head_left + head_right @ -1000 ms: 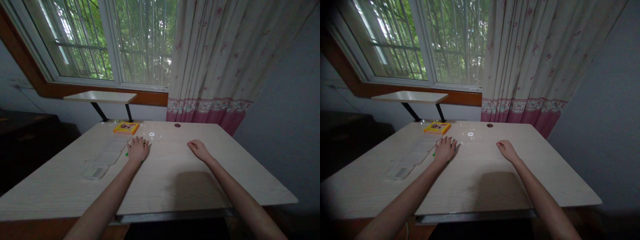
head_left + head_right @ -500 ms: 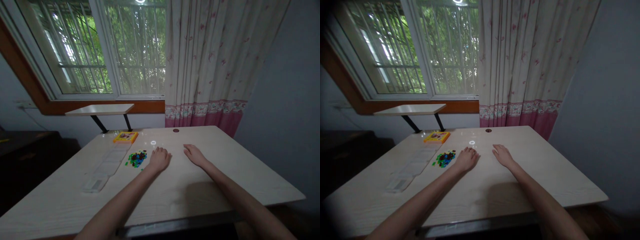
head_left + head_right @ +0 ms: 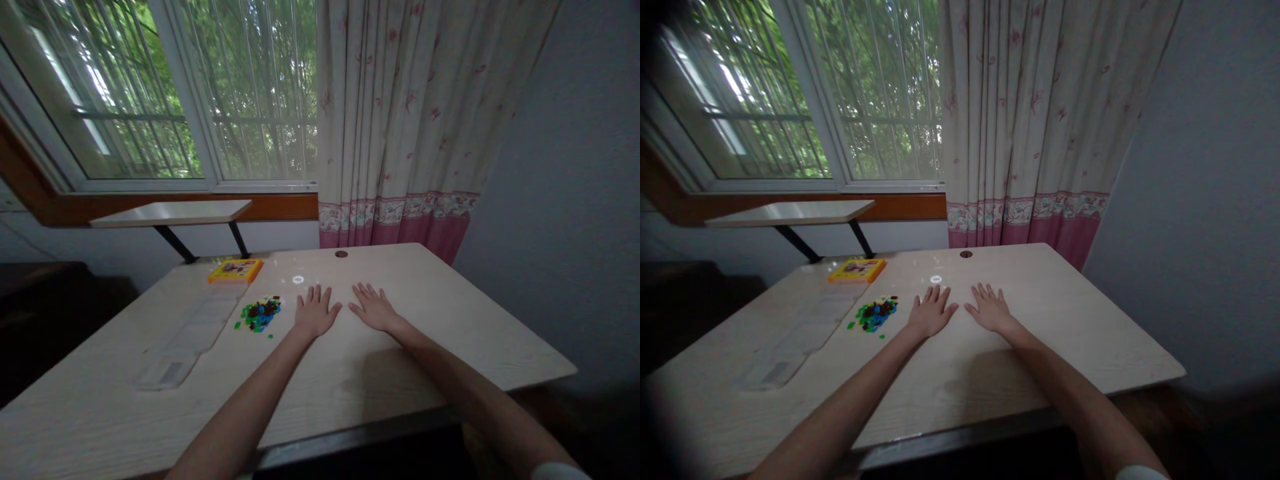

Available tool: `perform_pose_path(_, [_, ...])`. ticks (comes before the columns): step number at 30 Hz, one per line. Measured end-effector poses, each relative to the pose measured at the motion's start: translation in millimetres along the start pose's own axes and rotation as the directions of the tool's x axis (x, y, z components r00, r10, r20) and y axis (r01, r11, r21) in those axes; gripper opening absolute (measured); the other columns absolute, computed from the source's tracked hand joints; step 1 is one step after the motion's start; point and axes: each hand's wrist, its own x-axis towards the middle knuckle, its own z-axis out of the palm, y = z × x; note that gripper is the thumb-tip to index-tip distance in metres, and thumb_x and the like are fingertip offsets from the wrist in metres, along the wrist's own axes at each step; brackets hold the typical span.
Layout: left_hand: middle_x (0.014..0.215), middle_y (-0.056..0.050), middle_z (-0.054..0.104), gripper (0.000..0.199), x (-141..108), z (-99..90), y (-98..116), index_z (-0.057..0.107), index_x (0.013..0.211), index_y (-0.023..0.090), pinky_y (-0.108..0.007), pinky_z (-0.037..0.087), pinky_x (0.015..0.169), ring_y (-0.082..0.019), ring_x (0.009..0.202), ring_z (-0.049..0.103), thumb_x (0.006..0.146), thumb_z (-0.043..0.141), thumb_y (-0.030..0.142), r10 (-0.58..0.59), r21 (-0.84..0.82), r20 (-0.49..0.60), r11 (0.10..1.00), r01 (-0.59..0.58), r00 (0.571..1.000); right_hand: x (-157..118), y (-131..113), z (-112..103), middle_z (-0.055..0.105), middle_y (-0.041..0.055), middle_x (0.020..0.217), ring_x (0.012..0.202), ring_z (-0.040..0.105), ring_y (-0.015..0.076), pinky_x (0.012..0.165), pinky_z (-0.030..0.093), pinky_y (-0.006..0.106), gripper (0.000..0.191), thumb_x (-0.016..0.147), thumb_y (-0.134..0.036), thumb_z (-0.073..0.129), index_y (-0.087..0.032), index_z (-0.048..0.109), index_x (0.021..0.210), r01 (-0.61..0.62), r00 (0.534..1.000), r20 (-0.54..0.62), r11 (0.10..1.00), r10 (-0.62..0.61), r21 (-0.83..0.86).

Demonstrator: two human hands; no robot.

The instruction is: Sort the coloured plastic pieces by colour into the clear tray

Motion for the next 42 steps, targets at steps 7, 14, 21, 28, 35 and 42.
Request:
perform_pose_path(7, [0.148, -0.01, 0.015, 0.07, 3.0, 1.1, -0.3, 0.02, 0.14, 0.024, -0.057, 0.014, 0.104, -0.029, 0.135, 0.012, 0.083, 0.011, 0.063, -0.014, -0.01, 0.054, 1.0, 0.014, 0.998, 2.5, 1.3, 1.6, 0.006, 0.0051, 0.149, 0.136, 0.005, 0.0263, 0.107, 0.005, 0.052, 0.073, 0.084, -0.064, 0.011, -0.021, 0.012, 0.143, -0.016, 0.999, 0.039, 1.0, 0.017, -0.006])
perform_pose_path(14, [0.148, -0.01, 0.015, 0.07, 2.8, 3.8, -1.6, 0.02, 0.14, 0.025, -0.056, 0.015, 0.104, -0.029, 0.135, 0.013, 0.083, 0.011, 0.063, -0.01, -0.001, 0.046, 1.0, 0.01, 0.999, 2.0, 2.1, -0.6, 0.006, 0.0067, 0.149, 0.136, 0.006, 0.0258, 0.107, 0.005, 0.05, 0.072, 0.084, -0.064, 0.013, -0.022, 0.012, 0.143, -0.027, 0.998, 0.059, 1.0, 0.027, -0.002])
perform_pose_path(21, [0.147, -0.012, 0.015, 0.069, 1.9, 1.2, -1.7, 0.02, 0.14, 0.024, -0.057, 0.016, 0.103, -0.031, 0.135, 0.014, 0.083, 0.014, 0.063, 0.012, -0.006, 0.048, 1.0, -0.011, 0.999, 1.8, 4.5, -1.1, 0.008, 0.0078, 0.149, 0.136, 0.007, 0.0265, 0.106, 0.007, 0.052, 0.072, 0.084, -0.064, 0.014, -0.021, 0.014, 0.143, -0.011, 0.999, 0.053, 1.0, 0.01, 0.01])
perform_pose_path(28, [0.148, -0.011, 0.014, 0.069, 0.4, -0.7, -0.5, 0.02, 0.14, 0.024, -0.057, 0.014, 0.104, -0.031, 0.135, 0.013, 0.084, 0.013, 0.062, 0.005, -0.009, 0.061, 1.0, -0.004, 0.998, 2.2, 4.8, 0.0, 0.009, 0.0081, 0.149, 0.136, 0.008, 0.0271, 0.106, 0.008, 0.052, 0.072, 0.084, -0.064, 0.016, -0.021, 0.014, 0.142, -0.01, 0.999, 0.046, 1.0, 0.01, 0.003])
perform_pose_path(35, [0.147, -0.012, 0.016, 0.069, -0.7, -2.8, -0.2, 0.021, 0.14, 0.024, -0.057, 0.015, 0.103, -0.031, 0.135, 0.014, 0.084, 0.014, 0.062, 0.008, -0.014, 0.054, 1.0, -0.007, 0.999, 2.1, 4.4, -0.7, 0.01, 0.0084, 0.149, 0.136, 0.008, 0.0271, 0.106, 0.009, 0.052, 0.072, 0.085, -0.064, 0.017, -0.021, 0.015, 0.142, -0.007, 0.999, 0.048, 1.0, 0.007, 0.008])
perform_pose_path(42, [0.147, -0.012, 0.017, 0.069, 0.7, 1.4, -1.9, 0.022, 0.14, 0.024, -0.057, 0.015, 0.103, -0.031, 0.135, 0.014, 0.083, 0.013, 0.063, 0.011, -0.025, 0.038, 1.0, -0.01, 0.999, 2.1, 5.0, -0.3, 0.01, 0.0082, 0.149, 0.136, 0.008, 0.0272, 0.106, 0.009, 0.052, 0.072, 0.085, -0.063, 0.017, -0.021, 0.016, 0.142, -0.008, 0.999, 0.046, 1.0, 0.008, 0.01])
